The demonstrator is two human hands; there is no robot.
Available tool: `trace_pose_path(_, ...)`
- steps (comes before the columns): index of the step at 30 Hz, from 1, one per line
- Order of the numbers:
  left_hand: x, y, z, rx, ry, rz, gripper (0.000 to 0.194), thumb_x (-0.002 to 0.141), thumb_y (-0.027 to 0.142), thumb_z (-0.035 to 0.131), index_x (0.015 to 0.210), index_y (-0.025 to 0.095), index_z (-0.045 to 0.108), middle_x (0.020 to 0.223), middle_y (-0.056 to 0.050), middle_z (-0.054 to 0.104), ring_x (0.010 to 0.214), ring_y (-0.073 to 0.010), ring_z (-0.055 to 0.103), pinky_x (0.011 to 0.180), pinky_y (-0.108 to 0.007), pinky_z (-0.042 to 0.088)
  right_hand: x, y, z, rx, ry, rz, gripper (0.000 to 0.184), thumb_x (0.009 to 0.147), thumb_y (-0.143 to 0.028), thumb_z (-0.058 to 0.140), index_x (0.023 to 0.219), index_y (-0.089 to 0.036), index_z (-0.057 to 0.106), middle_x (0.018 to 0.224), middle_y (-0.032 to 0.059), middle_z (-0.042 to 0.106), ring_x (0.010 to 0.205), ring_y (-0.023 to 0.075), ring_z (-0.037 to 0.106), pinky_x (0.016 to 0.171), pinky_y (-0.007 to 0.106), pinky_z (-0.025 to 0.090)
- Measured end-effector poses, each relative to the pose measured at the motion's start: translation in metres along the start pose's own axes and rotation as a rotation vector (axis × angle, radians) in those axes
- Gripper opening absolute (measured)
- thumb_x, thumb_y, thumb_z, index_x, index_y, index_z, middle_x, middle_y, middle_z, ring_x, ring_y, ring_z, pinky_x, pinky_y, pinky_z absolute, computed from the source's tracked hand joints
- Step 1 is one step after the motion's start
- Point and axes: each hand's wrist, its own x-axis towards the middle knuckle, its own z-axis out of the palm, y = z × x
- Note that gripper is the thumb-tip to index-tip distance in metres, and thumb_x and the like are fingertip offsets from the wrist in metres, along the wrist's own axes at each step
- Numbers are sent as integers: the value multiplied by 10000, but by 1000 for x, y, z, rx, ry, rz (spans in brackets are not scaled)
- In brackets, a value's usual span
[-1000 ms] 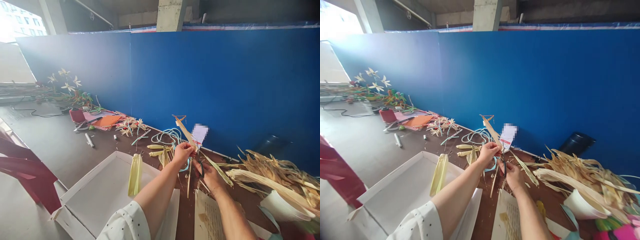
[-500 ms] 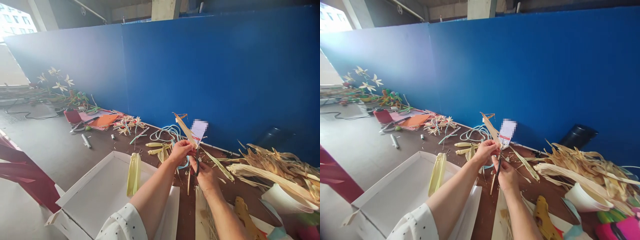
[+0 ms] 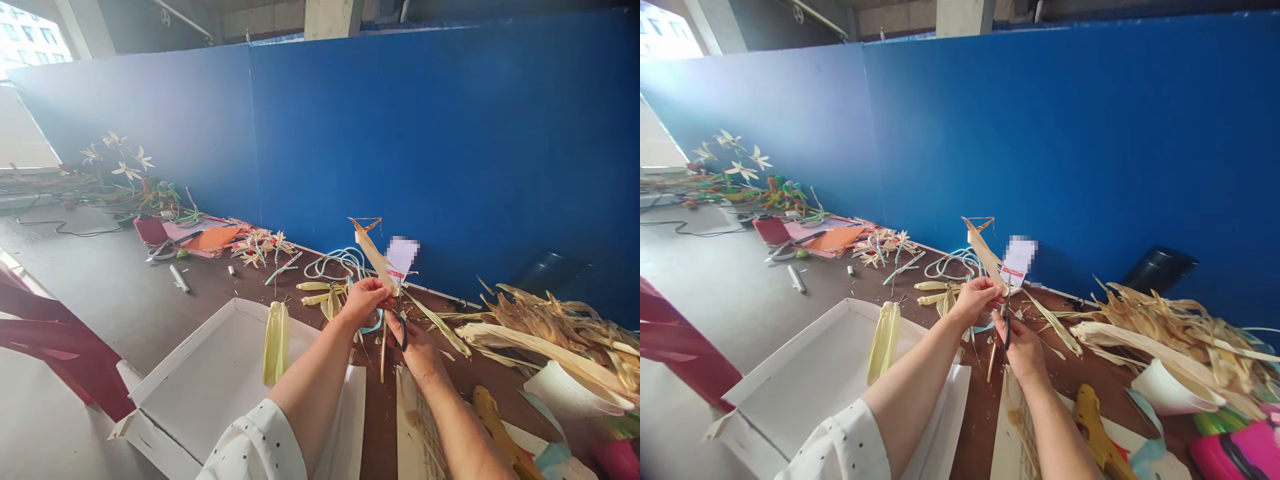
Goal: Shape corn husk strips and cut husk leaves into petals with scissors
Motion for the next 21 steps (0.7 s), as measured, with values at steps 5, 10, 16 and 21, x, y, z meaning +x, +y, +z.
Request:
trace_pose_path(5,0,0,-2,2,17,-11,412,537,412,800,694,134,539,647,-5,609,571,-98,597,538,-199,455,-4,-10,1,33,31,33,451,732,-592,570,510,-207,495,478,-9,495,446,124,405,443,268,273)
trace_pose_path(10,-1,1,-3,-22,11,-15,401,544,404,803,688,128,550,651,-13,608,573,-99,595,537,-207,466,-6,-15,0,37,46,38,452,722,-572,589,478,-210,471,432,-18,451,425,120,383,444,274,260)
trace_pose_path(16,-2,4,-3,-22,15,-24,395,551,394,812,694,122,565,651,-16,603,570,-94,590,543,-212,477,-7,-18,-2,22,36,48,442,708,-580,608,487,-210,513,426,-26,441,411,108,353,436,274,240)
trace_pose_path(21,-3,5,-4,-19,17,-6,428,552,444,799,708,122,565,663,-17,602,578,-95,585,548,-216,480,-6,-14,-4,33,-7,26,461,718,-572,614,472,-203,490,426,-33,418,409,97,335,432,268,234)
